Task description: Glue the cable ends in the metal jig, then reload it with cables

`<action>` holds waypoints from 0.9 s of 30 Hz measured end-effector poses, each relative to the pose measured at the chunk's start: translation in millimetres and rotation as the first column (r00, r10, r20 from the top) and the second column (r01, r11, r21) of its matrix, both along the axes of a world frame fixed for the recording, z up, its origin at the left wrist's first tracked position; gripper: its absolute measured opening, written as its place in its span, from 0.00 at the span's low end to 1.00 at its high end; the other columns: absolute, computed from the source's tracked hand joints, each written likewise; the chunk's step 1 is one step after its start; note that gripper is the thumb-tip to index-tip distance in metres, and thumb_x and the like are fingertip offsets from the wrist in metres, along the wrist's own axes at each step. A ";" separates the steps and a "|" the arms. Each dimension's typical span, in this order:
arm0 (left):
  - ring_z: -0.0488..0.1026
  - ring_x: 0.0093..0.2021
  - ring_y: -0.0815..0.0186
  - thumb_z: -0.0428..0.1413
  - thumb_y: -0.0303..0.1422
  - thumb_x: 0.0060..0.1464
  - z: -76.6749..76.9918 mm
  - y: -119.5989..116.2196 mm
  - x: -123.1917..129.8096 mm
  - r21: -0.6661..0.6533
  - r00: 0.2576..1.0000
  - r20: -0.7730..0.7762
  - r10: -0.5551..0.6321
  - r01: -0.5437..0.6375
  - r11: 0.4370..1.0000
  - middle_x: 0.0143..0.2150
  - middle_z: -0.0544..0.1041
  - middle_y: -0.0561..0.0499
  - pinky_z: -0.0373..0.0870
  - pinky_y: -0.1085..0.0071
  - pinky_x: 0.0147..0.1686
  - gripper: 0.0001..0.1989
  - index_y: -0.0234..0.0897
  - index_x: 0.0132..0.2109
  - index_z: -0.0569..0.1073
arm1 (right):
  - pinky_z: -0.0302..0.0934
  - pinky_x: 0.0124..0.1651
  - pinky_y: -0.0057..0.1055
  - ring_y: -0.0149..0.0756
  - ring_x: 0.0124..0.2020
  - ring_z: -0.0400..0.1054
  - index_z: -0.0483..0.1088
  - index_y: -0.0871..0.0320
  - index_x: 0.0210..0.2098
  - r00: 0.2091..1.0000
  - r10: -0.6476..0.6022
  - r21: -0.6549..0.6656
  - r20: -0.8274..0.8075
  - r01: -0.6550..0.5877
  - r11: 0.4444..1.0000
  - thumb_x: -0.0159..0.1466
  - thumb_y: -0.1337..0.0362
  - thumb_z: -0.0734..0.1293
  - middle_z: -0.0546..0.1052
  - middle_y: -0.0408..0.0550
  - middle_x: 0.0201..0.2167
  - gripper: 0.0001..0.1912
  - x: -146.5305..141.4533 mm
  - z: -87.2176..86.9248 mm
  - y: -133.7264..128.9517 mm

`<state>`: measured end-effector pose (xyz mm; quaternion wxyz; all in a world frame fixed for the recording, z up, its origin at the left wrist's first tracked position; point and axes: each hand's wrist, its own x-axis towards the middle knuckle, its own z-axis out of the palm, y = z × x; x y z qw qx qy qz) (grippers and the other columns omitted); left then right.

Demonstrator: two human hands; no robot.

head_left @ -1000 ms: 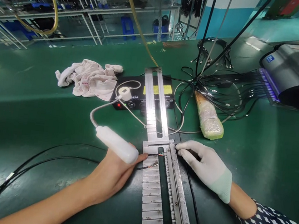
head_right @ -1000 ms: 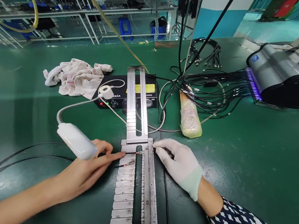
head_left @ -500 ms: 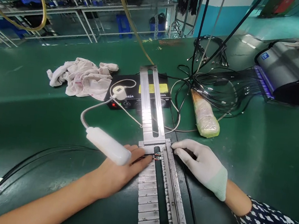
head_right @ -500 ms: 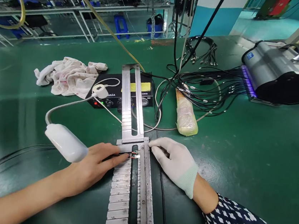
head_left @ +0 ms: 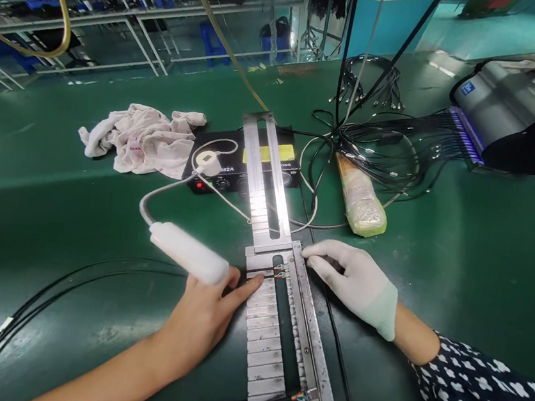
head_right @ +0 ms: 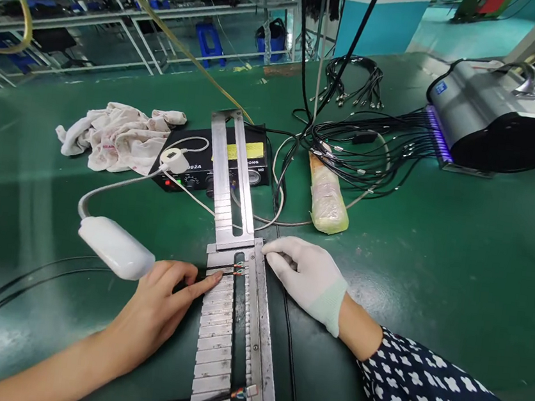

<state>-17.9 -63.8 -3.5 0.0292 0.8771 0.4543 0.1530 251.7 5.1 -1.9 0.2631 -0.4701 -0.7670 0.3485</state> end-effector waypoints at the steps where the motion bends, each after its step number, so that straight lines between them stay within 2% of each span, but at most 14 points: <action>1: 0.64 0.39 0.60 0.44 0.20 0.61 2.7 -1.1 0.6 -0.041 1.000 -0.009 -0.008 0.008 0.999 0.40 0.69 0.45 0.60 0.61 0.39 0.23 0.39 0.60 0.64 | 0.63 0.48 0.34 0.36 0.43 0.70 0.73 0.49 0.42 1.000 -0.003 0.004 0.005 0.003 1.000 0.66 0.63 0.61 0.77 0.38 0.42 0.10 -0.4 0.0 -0.3; 5: 0.65 0.41 0.61 0.47 0.28 0.63 26.3 -18.4 10.7 -0.256 0.996 0.090 0.016 0.008 0.967 0.42 0.71 0.47 0.60 0.61 0.42 0.16 0.39 0.57 0.63 | 0.64 0.45 0.34 0.37 0.41 0.71 0.74 0.51 0.41 0.999 -0.032 -0.019 -0.028 0.031 0.999 0.65 0.63 0.61 0.77 0.40 0.41 0.11 1.7 0.0 -8.7; 8: 0.66 0.42 0.61 0.55 0.35 0.59 39.5 -49.6 19.9 -0.522 0.984 0.172 0.044 0.053 0.851 0.43 0.71 0.48 0.63 0.65 0.41 0.12 0.39 0.49 0.66 | 0.65 0.44 0.33 0.36 0.40 0.71 0.74 0.51 0.41 0.999 -0.012 -0.032 -0.039 0.011 0.999 0.65 0.63 0.61 0.77 0.40 0.40 0.10 6.5 0.2 -19.3; 10: 0.67 0.40 0.62 0.53 0.31 0.59 39.8 -69.1 22.2 -0.644 0.980 0.192 0.058 0.081 0.761 0.40 0.71 0.50 0.64 0.68 0.38 0.05 0.39 0.43 0.66 | 0.65 0.44 0.33 0.36 0.40 0.71 0.74 0.50 0.41 1.000 0.004 -0.019 -0.024 -0.005 1.000 0.65 0.64 0.62 0.77 0.40 0.40 0.10 8.6 0.4 -23.9; 11: 0.68 0.39 0.63 0.51 0.29 0.60 38.2 -75.9 21.8 -0.674 0.975 0.207 0.075 0.087 0.734 0.38 0.71 0.51 0.64 0.69 0.36 0.02 0.39 0.41 0.66 | 0.65 0.44 0.33 0.35 0.40 0.71 0.74 0.50 0.41 1.000 0.004 -0.013 -0.016 -0.004 1.000 0.65 0.64 0.62 0.77 0.39 0.40 0.10 9.0 0.4 -25.0; 13: 0.68 0.38 0.65 0.48 0.26 0.60 34.7 -82.0 18.6 -0.690 0.955 0.263 0.140 0.085 0.719 0.37 0.71 0.51 0.64 0.72 0.35 0.04 0.39 0.39 0.66 | 0.64 0.45 0.33 0.35 0.41 0.71 0.74 0.50 0.41 1.000 -0.001 -0.009 -0.007 0.001 1.000 0.65 0.65 0.62 0.77 0.39 0.40 0.10 8.9 0.2 -24.9; 16: 0.68 0.37 0.68 0.49 0.28 0.61 33.8 -74.0 10.9 -0.672 0.905 0.326 0.273 0.020 0.740 0.37 0.70 0.52 0.65 0.74 0.36 0.04 0.39 0.38 0.67 | 0.64 0.45 0.33 0.34 0.41 0.71 0.73 0.49 0.42 1.000 0.007 -0.018 0.001 -0.007 1.000 0.65 0.65 0.62 0.77 0.38 0.40 0.10 8.1 -1.0 -23.0; 19: 0.68 0.34 0.69 0.50 0.30 0.62 36.1 -52.7 4.4 -0.585 0.887 0.331 0.323 -0.076 0.807 0.35 0.70 0.53 0.64 0.75 0.33 0.04 0.39 0.37 0.68 | 0.64 0.44 0.32 0.34 0.40 0.71 0.73 0.48 0.42 1.000 0.006 -0.030 0.011 -0.006 1.000 0.65 0.64 0.62 0.77 0.36 0.40 0.09 8.1 -1.7 -22.6; 21: 0.68 0.35 0.69 0.50 0.29 0.62 35.0 -36.1 0.9 -0.473 0.900 0.336 0.276 -0.092 0.876 0.36 0.70 0.52 0.64 0.75 0.34 0.05 0.39 0.40 0.70 | 0.64 0.44 0.32 0.33 0.40 0.71 0.73 0.47 0.42 1.000 0.004 -0.030 0.014 -0.003 1.000 0.65 0.64 0.62 0.76 0.36 0.39 0.09 8.3 -1.4 -23.3; 23: 0.69 0.37 0.69 0.49 0.28 0.63 31.2 -20.9 -2.9 -0.376 0.922 0.338 0.190 -0.052 0.925 0.38 0.71 0.51 0.65 0.74 0.37 0.07 0.38 0.44 0.71 | 0.63 0.45 0.31 0.32 0.41 0.70 0.72 0.46 0.42 1.000 0.004 -0.027 0.014 -0.003 1.000 0.66 0.64 0.62 0.76 0.35 0.40 0.09 8.5 -0.8 -24.0; 27: 0.71 0.39 0.69 0.45 0.23 0.63 24.8 -0.3 -12.5 -0.361 0.961 0.277 -0.006 0.109 0.926 0.41 0.73 0.50 0.67 0.74 0.39 0.16 0.40 0.54 0.69 | 0.62 0.47 0.30 0.31 0.43 0.70 0.72 0.46 0.43 1.000 0.017 -0.006 0.014 -0.017 1.000 0.67 0.64 0.61 0.76 0.33 0.41 0.09 8.3 0.0 -23.6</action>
